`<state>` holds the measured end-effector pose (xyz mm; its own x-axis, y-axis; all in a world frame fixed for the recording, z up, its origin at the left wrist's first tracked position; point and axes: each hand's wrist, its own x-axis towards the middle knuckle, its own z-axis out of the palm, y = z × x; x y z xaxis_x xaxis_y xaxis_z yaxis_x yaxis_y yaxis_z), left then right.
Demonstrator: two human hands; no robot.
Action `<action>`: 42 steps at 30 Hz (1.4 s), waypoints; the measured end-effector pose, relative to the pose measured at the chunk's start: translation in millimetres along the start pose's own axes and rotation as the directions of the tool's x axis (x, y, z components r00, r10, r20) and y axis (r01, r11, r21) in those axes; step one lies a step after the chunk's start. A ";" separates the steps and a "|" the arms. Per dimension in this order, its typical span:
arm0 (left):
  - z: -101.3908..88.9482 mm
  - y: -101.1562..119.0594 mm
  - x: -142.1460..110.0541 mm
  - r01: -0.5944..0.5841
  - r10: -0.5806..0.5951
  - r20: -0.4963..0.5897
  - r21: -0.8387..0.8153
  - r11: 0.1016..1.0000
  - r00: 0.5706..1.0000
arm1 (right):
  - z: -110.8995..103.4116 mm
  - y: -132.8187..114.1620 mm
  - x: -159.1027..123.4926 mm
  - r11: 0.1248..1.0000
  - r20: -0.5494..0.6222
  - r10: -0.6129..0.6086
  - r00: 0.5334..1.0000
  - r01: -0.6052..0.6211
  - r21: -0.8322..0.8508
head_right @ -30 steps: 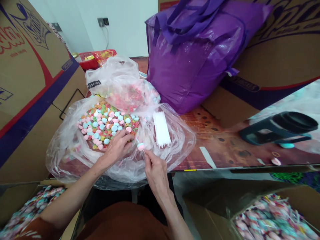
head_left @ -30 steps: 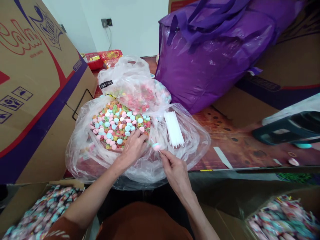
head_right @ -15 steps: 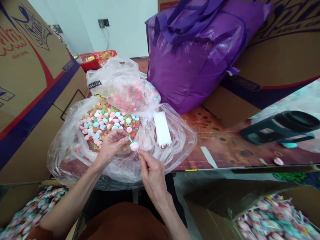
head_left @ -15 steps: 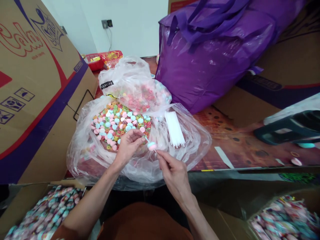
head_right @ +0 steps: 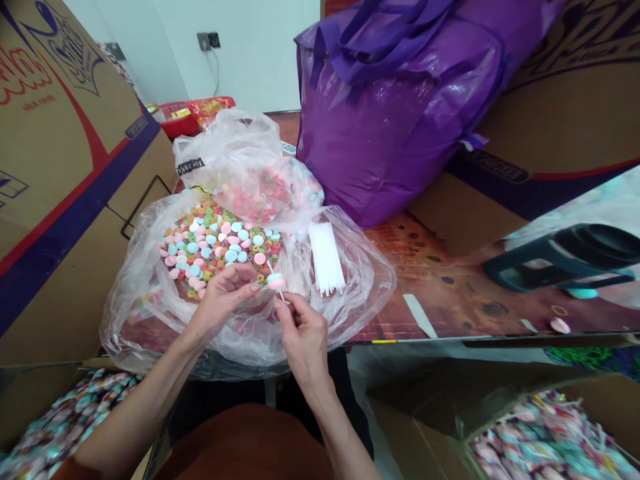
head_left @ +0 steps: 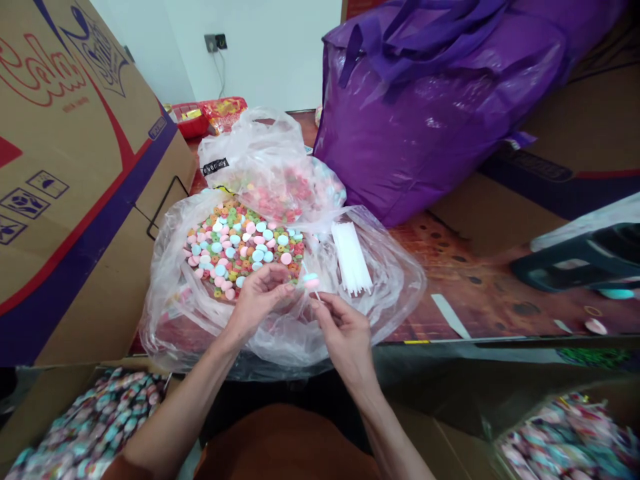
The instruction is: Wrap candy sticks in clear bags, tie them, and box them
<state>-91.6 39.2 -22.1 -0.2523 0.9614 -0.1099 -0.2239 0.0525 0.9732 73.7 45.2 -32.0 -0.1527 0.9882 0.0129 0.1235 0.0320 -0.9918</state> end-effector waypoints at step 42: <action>-27.8 -44.9 12.6 -0.151 0.180 -0.212 0.145 0.978 0.961 | 55.0 15.1 128.4 0.584 0.066 -0.088 0.994 0.105 -0.805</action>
<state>-111.0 41.5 -72.8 -0.4824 0.8756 0.0266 -0.0444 -0.0547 0.9975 2.0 164.4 -52.3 -0.2274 0.9694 0.0921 0.8455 0.2435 -0.4752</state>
